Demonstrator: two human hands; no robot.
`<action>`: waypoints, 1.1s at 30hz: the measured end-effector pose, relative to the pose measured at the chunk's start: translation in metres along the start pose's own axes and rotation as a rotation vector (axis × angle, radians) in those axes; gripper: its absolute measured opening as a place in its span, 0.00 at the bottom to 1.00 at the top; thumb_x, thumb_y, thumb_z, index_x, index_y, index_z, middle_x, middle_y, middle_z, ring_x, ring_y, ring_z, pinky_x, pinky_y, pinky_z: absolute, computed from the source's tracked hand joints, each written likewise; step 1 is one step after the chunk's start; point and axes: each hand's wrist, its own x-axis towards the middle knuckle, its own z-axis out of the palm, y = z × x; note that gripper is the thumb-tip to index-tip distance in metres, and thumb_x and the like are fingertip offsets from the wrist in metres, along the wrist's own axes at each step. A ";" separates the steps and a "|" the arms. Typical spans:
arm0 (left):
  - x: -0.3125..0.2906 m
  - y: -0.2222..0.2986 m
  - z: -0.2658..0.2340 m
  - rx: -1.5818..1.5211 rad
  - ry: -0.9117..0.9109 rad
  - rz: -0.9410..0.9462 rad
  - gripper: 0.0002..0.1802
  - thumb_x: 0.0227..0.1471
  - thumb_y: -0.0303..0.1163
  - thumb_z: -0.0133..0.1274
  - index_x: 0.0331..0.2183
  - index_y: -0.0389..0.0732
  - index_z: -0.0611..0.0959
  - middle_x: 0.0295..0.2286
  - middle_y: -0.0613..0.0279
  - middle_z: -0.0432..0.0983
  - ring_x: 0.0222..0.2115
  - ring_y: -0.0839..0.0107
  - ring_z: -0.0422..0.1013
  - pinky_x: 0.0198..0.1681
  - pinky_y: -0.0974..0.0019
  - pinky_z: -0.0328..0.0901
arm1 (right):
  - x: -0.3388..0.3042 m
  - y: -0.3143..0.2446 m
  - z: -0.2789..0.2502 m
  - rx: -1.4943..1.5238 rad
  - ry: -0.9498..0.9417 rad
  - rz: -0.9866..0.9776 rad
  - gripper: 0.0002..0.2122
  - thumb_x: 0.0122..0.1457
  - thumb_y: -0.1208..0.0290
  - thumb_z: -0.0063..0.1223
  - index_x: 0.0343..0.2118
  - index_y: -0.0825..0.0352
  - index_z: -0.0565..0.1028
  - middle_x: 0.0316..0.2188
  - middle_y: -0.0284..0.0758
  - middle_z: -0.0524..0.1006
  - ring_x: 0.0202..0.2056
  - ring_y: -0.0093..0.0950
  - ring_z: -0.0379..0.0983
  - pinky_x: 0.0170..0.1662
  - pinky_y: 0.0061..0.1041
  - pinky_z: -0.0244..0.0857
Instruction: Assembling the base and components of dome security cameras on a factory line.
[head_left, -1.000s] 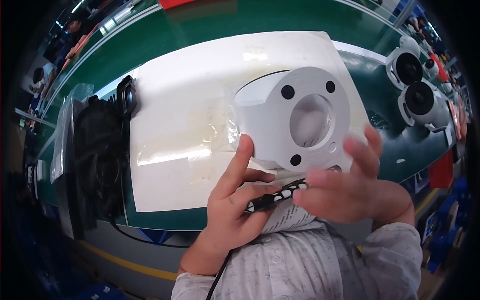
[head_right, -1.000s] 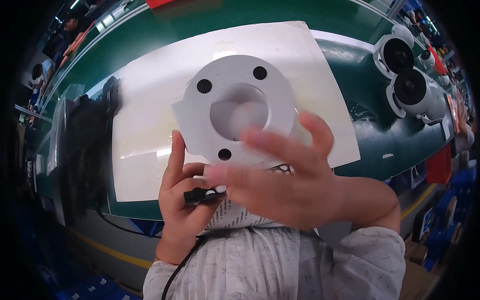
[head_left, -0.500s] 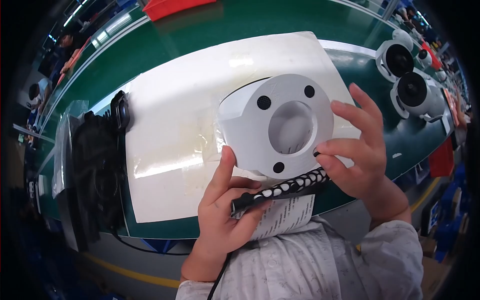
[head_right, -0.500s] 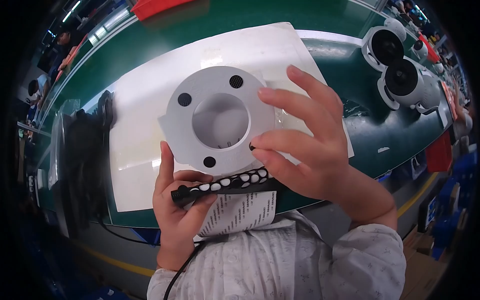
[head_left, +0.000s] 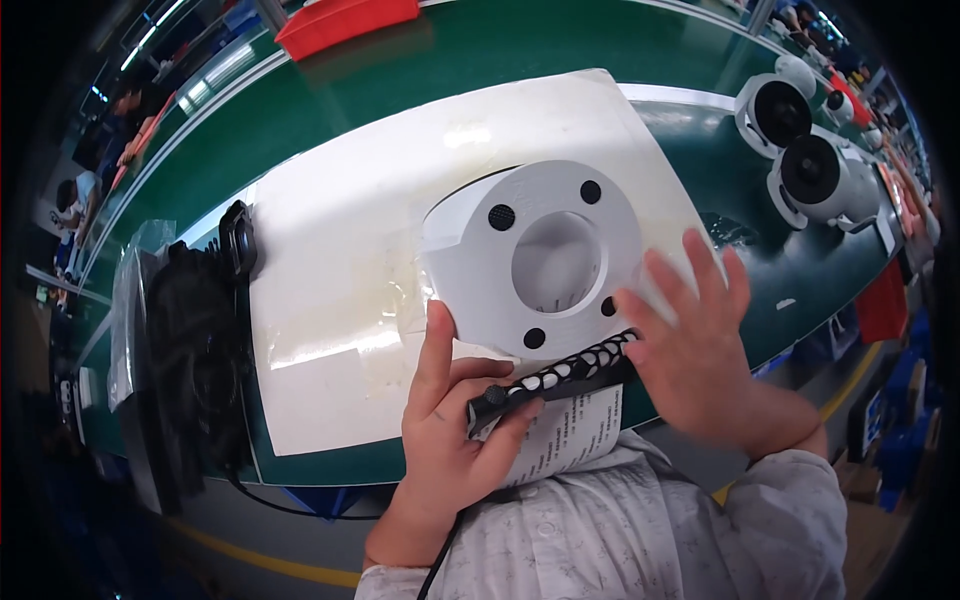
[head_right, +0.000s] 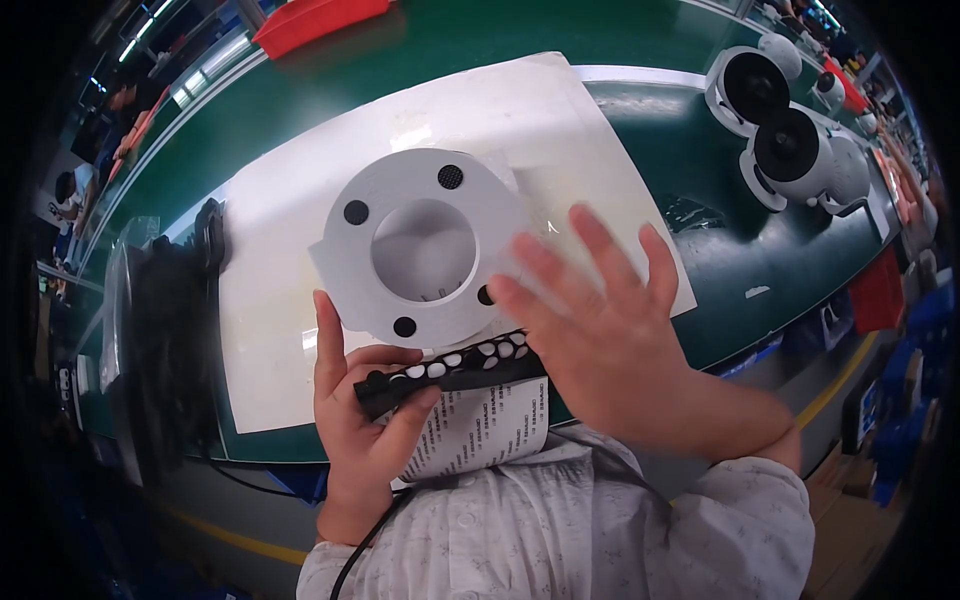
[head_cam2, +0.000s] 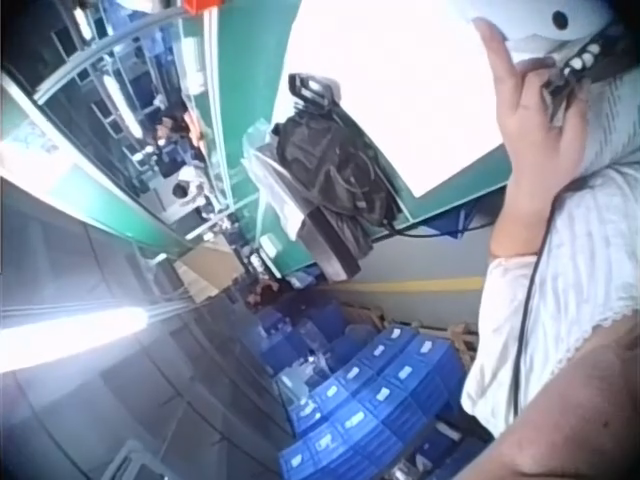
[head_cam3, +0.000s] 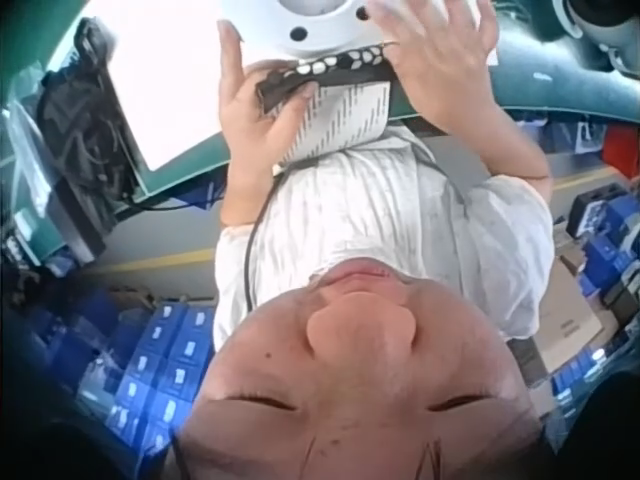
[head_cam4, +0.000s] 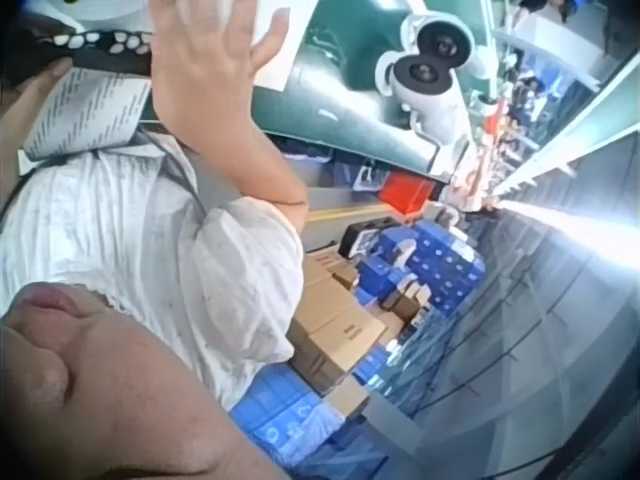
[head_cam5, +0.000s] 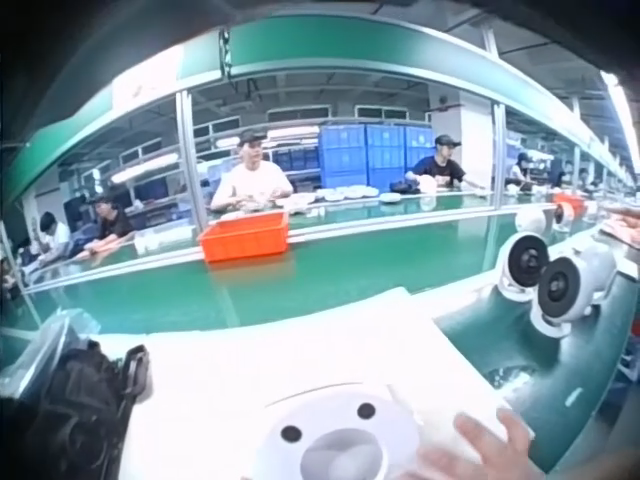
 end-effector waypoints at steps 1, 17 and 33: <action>-0.001 -0.001 0.000 0.010 -0.003 0.005 0.10 0.30 0.19 0.56 0.22 0.31 0.72 0.51 0.39 0.47 0.30 0.65 0.71 0.31 0.71 0.66 | 0.003 0.005 0.003 0.376 0.116 0.193 0.18 0.45 0.73 0.49 0.42 0.69 0.66 0.46 0.38 0.63 0.50 0.37 0.55 0.51 0.38 0.41; -0.021 -0.005 -0.025 -0.011 -0.073 0.021 0.18 0.36 0.23 0.55 0.33 0.33 0.70 0.43 0.41 0.61 0.33 0.61 0.69 0.34 0.66 0.65 | 0.115 0.094 0.053 1.136 0.130 0.475 0.10 0.51 0.75 0.43 0.37 0.69 0.69 0.29 0.32 0.70 0.31 0.23 0.68 0.34 0.22 0.61; -0.018 -0.005 -0.027 -0.059 -0.167 0.046 0.19 0.34 0.21 0.53 0.35 0.35 0.69 0.45 0.35 0.56 0.33 0.56 0.69 0.33 0.63 0.66 | 0.152 0.138 0.206 0.304 0.023 0.288 0.20 0.52 0.60 0.42 0.46 0.66 0.64 0.48 0.41 0.60 0.51 0.36 0.53 0.52 0.31 0.47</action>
